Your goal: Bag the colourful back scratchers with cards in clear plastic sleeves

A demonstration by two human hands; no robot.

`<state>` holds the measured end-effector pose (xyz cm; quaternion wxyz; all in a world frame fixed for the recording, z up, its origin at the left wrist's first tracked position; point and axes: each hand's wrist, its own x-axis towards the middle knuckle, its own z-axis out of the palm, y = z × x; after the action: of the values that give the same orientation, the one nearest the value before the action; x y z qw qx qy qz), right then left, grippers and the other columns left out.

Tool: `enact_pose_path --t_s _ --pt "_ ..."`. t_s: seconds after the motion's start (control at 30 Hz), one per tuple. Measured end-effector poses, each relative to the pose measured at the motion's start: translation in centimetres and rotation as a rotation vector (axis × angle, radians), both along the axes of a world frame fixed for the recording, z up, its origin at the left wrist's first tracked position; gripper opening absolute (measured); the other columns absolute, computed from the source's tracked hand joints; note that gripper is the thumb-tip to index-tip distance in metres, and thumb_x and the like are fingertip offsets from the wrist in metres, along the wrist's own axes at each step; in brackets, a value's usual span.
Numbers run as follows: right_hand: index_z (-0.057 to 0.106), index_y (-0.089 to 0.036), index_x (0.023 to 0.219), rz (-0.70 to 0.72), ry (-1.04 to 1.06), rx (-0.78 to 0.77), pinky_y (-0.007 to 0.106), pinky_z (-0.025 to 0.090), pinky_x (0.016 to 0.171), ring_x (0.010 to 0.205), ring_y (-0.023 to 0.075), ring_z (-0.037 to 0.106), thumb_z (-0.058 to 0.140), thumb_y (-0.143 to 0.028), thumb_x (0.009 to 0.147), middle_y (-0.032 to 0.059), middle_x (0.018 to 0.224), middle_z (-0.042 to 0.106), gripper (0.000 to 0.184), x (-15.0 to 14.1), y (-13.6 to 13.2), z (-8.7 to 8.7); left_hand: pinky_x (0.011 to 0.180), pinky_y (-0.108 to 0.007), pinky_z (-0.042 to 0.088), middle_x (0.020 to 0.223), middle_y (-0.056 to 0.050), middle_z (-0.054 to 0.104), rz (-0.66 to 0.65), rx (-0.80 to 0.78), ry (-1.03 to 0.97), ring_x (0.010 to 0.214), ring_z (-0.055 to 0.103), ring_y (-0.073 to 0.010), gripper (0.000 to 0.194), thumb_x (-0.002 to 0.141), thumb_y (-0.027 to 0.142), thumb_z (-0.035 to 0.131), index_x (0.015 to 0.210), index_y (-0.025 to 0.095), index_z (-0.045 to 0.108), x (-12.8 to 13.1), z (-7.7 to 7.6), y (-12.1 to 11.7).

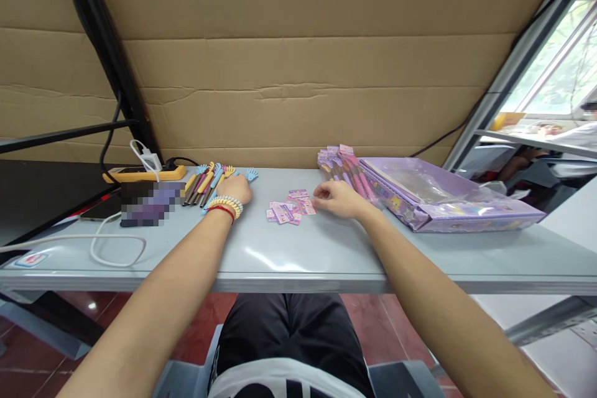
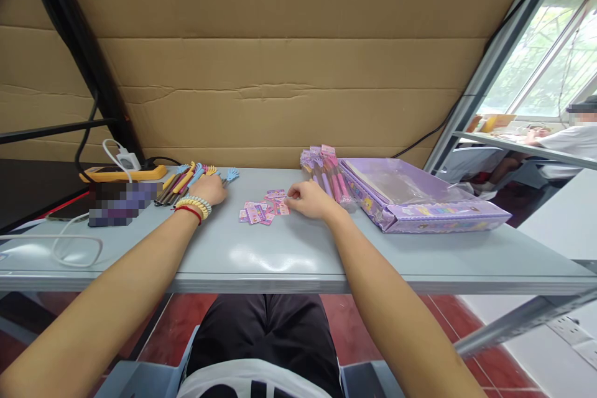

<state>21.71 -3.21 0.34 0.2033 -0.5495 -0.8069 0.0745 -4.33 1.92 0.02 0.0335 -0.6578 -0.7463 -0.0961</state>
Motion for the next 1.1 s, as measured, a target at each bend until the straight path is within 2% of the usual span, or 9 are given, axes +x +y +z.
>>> enact_pose_path --t_s 0.17,0.33,0.43,0.63,0.8,0.9,1.0,1.03,1.1 --pt "0.067 -0.013 0.088 -0.001 0.004 0.001 0.025 0.043 0.072 0.081 0.0168 0.061 0.061 -0.030 0.080 0.0064 0.089 0.069 0.020 0.0 0.0 0.0 0.085 -0.038 0.050 0.113 -0.023 0.065 -0.025 0.021 -0.001 0.105 0.062 -0.0322 0.037 0.077 0.025 0.056 0.111 0.012 0.066 0.2 -0.2 -0.1" --pt "0.067 -0.013 0.088 0.007 0.007 0.007 0.026 0.044 0.071 0.081 0.0173 0.061 0.061 -0.030 0.080 0.0067 0.088 0.069 0.020 0.1 0.0 0.0 0.080 -0.039 0.050 0.109 -0.024 0.066 -0.076 0.039 -0.009 0.102 0.063 -0.0338 0.037 0.077 0.022 0.051 0.107 0.009 0.067 0.3 0.0 -0.2" --pt "0.067 -0.014 0.087 0.006 0.011 0.015 0.025 0.044 0.070 0.080 0.0171 0.061 0.061 -0.030 0.079 0.0066 0.088 0.069 0.019 0.0 0.0 0.0 0.079 -0.037 0.049 0.105 -0.022 0.068 -0.111 0.063 -0.055 0.100 0.063 -0.0329 0.032 0.081 0.024 0.047 0.100 0.010 0.069 0.4 0.3 -0.1" --pt "0.066 -0.014 0.086 0.012 0.028 0.013 0.024 0.043 0.069 0.079 0.0161 0.061 0.061 -0.029 0.080 0.0059 0.085 0.068 0.018 0.1 -0.2 0.1 0.076 -0.030 0.044 0.095 -0.011 0.070 -0.390 0.139 -0.221 0.090 0.063 -0.0232 0.034 0.091 0.024 0.033 0.097 0.017 0.066 1.4 0.6 -0.2" --pt "0.065 -0.013 0.086 0.010 0.047 0.012 0.025 0.042 0.070 0.078 0.0163 0.060 0.061 -0.030 0.080 0.0063 0.085 0.068 0.018 0.2 0.0 -0.1 0.071 -0.028 0.042 0.085 -0.006 0.069 -0.565 0.161 -0.248 0.078 0.059 -0.0185 0.034 0.091 0.025 0.032 0.090 0.017 0.065 2.1 0.5 -1.0" --pt "0.061 -0.010 0.107 0.003 0.132 0.047 0.026 0.043 0.069 0.077 0.0169 0.060 0.060 -0.034 0.081 0.0074 0.086 0.067 0.035 0.3 0.2 -0.4 0.068 -0.027 0.042 0.078 -0.004 0.068 -0.690 0.157 -0.303 0.072 0.057 -0.0168 0.035 0.090 0.033 0.035 0.087 0.017 0.066 2.4 0.5 -1.4" --pt "0.042 -0.007 0.134 -0.022 0.249 0.130 0.027 0.044 0.068 0.077 0.0178 0.059 0.059 -0.042 0.083 0.0087 0.090 0.066 0.064 0.3 0.3 -0.5 0.068 -0.026 0.043 0.076 -0.002 0.069 -0.801 0.133 -0.363 0.070 0.057 -0.0157 0.033 0.087 0.035 0.041 0.089 0.017 0.068 2.8 0.4 -1.8" --pt "0.040 -0.008 0.136 -0.029 0.264 0.159 0.027 0.043 0.068 0.077 0.0180 0.059 0.058 -0.043 0.083 0.0089 0.091 0.066 0.066 0.3 0.3 -0.5 0.068 -0.026 0.043 0.076 -0.002 0.069 -0.826 0.124 -0.375 0.070 0.058 -0.0155 0.032 0.086 0.034 0.042 0.089 0.018 0.069 2.9 0.4 -1.9" --pt "0.051 -0.010 0.127 -0.018 0.240 0.187 0.027 0.042 0.068 0.076 0.0174 0.058 0.056 -0.040 0.084 0.0082 0.090 0.066 0.053 0.3 0.2 -0.4 0.070 -0.026 0.044 0.077 -0.002 0.069 -0.862 0.106 -0.386 0.069 0.058 -0.0149 0.030 0.084 0.033 0.045 0.089 0.018 0.070 3.1 0.4 -2.1"
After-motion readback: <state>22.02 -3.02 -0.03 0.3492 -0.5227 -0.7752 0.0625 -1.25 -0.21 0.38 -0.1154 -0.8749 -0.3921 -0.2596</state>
